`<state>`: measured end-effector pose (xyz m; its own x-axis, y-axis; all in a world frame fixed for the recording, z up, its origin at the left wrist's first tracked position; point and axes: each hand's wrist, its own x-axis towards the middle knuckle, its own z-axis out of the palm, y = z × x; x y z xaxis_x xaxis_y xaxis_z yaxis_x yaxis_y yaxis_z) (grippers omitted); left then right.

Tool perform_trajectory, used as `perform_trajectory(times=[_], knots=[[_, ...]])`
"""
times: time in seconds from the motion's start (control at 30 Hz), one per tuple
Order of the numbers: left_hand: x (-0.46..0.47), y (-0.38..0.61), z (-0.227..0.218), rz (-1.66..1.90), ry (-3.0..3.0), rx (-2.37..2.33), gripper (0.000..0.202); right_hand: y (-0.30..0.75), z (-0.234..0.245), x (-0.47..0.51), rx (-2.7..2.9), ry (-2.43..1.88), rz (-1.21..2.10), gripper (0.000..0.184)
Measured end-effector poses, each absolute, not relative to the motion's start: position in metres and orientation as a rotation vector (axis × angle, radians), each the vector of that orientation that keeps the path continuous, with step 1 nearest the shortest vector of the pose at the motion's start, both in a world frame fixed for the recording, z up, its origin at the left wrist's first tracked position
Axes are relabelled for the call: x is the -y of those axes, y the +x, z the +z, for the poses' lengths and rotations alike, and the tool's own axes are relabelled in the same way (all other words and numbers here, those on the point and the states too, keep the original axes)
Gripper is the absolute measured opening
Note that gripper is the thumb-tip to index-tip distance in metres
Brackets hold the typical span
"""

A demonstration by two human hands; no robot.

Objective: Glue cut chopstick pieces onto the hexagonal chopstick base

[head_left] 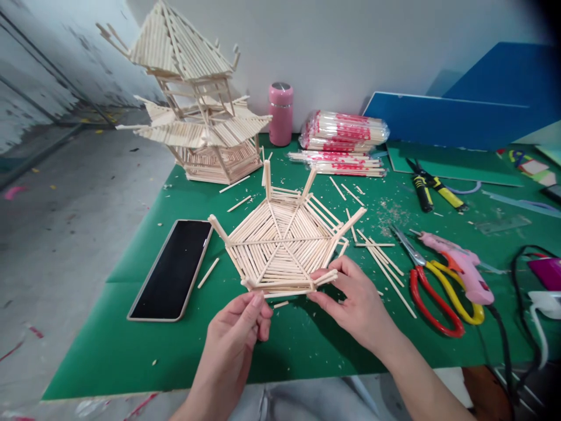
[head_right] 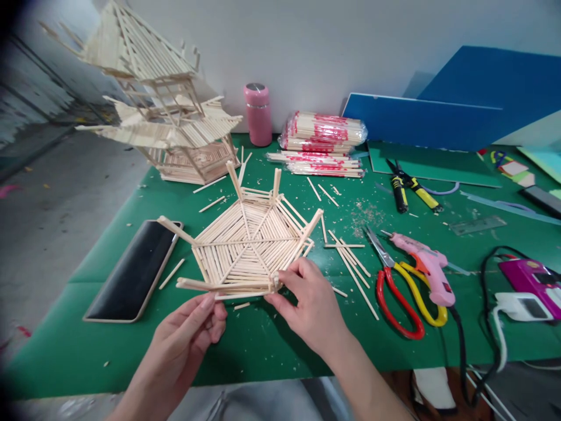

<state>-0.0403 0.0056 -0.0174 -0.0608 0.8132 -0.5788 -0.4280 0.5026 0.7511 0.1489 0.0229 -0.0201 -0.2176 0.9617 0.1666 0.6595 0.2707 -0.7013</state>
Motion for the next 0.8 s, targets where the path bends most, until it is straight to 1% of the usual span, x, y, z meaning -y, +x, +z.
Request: perform_trajectory(times=[0.17,0.33,0.8], knots=[[-0.003,-0.041,-0.019,1.063,0.193,-1.130,0.018,0.150,-0.023,-0.022,1.972,-1.439,0.683,0.013],[-0.002,-0.038,-0.022,1.042,0.113,-1.017,0.011,0.152,-0.028,-0.022,1.978,-1.418,0.696,0.014],[0.000,-0.021,-0.028,1.104,0.224,-1.100,0.015,0.153,-0.028,-0.023,2.006,-1.413,0.669,0.014]])
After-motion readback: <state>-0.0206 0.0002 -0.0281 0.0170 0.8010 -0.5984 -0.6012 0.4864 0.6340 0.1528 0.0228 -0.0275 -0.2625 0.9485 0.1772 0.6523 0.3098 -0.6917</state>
